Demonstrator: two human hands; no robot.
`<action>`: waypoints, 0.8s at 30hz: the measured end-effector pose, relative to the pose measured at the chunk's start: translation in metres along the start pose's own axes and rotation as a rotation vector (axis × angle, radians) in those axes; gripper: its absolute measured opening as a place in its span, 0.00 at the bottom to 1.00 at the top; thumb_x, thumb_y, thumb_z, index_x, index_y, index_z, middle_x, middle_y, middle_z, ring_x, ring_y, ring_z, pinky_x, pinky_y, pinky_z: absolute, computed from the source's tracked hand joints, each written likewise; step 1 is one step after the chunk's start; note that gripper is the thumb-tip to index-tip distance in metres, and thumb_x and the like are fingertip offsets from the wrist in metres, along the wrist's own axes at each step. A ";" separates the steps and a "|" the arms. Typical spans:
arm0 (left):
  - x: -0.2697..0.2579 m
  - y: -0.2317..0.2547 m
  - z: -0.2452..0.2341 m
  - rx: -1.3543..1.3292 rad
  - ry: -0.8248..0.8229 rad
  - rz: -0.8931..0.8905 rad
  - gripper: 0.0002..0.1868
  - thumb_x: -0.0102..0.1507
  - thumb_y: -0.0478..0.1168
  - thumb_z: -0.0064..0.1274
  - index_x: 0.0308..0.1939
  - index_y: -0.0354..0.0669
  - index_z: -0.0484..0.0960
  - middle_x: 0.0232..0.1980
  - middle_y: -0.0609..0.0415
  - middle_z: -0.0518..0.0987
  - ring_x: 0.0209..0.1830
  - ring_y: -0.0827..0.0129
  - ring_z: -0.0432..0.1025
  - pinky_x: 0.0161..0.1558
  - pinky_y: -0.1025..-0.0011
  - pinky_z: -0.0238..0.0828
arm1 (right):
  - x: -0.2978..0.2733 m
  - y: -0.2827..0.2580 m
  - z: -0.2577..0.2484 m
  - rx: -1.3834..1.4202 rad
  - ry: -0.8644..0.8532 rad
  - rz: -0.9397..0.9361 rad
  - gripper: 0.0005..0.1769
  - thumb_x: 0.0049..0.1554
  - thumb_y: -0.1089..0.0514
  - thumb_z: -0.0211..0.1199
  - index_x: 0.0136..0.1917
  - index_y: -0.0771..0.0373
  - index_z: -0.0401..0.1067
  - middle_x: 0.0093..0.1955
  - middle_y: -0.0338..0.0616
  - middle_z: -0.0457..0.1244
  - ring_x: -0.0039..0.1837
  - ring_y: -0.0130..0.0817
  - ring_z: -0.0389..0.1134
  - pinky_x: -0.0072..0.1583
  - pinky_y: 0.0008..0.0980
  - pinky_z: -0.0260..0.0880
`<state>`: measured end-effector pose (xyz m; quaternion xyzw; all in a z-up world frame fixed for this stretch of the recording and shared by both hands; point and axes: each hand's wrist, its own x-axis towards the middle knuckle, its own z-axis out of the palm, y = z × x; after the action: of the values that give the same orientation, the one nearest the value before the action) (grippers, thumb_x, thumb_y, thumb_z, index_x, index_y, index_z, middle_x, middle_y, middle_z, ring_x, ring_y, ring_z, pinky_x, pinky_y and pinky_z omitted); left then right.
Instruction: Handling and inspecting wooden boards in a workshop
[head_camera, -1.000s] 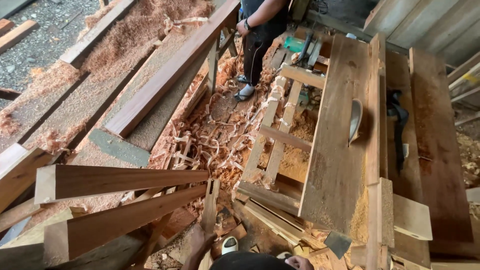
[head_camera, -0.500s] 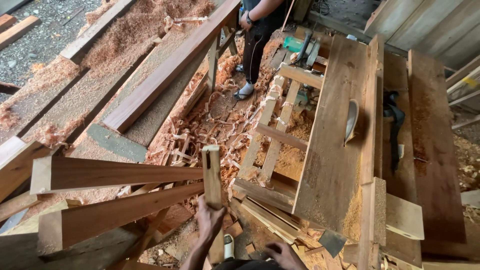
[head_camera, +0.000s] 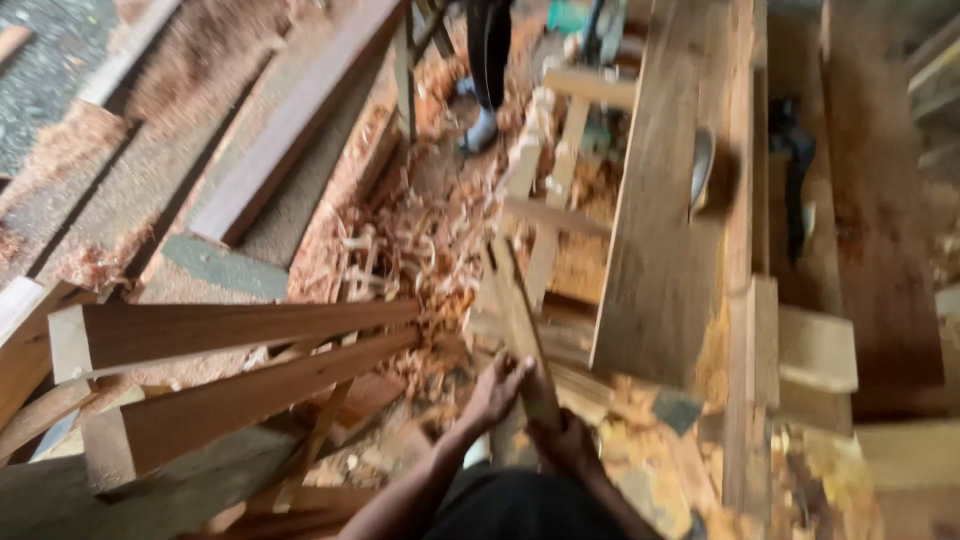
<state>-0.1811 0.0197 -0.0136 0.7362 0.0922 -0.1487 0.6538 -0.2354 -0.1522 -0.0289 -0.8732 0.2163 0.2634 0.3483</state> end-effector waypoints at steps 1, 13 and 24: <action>-0.001 -0.017 -0.007 0.011 -0.024 -0.034 0.21 0.66 0.60 0.48 0.33 0.48 0.70 0.33 0.54 0.75 0.35 0.71 0.68 0.39 0.67 0.67 | -0.001 0.000 0.002 0.012 -0.016 0.039 0.28 0.40 0.32 0.70 0.47 0.51 0.80 0.41 0.40 0.74 0.43 0.31 0.73 0.45 0.36 0.68; -0.077 -0.136 -0.072 0.481 -0.236 -0.391 0.16 0.69 0.51 0.45 0.42 0.43 0.79 0.43 0.48 0.83 0.40 0.59 0.78 0.42 0.60 0.73 | 0.013 -0.105 -0.020 0.378 -0.257 -0.028 0.41 0.55 0.27 0.44 0.74 0.48 0.64 0.79 0.39 0.55 0.81 0.43 0.54 0.78 0.37 0.59; -0.070 -0.183 -0.115 0.636 0.040 -0.358 0.23 0.61 0.63 0.52 0.50 0.56 0.83 0.45 0.49 0.87 0.46 0.56 0.82 0.48 0.59 0.75 | 0.189 0.021 0.141 1.217 -0.358 -1.028 0.62 0.61 0.23 0.13 0.58 0.74 0.75 0.62 0.53 0.69 0.68 0.39 0.69 0.77 0.37 0.58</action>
<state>-0.2956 0.1607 -0.1492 0.8777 0.1813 -0.2675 0.3538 -0.1462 -0.1008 -0.2422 -0.4661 -0.1649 0.0427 0.8682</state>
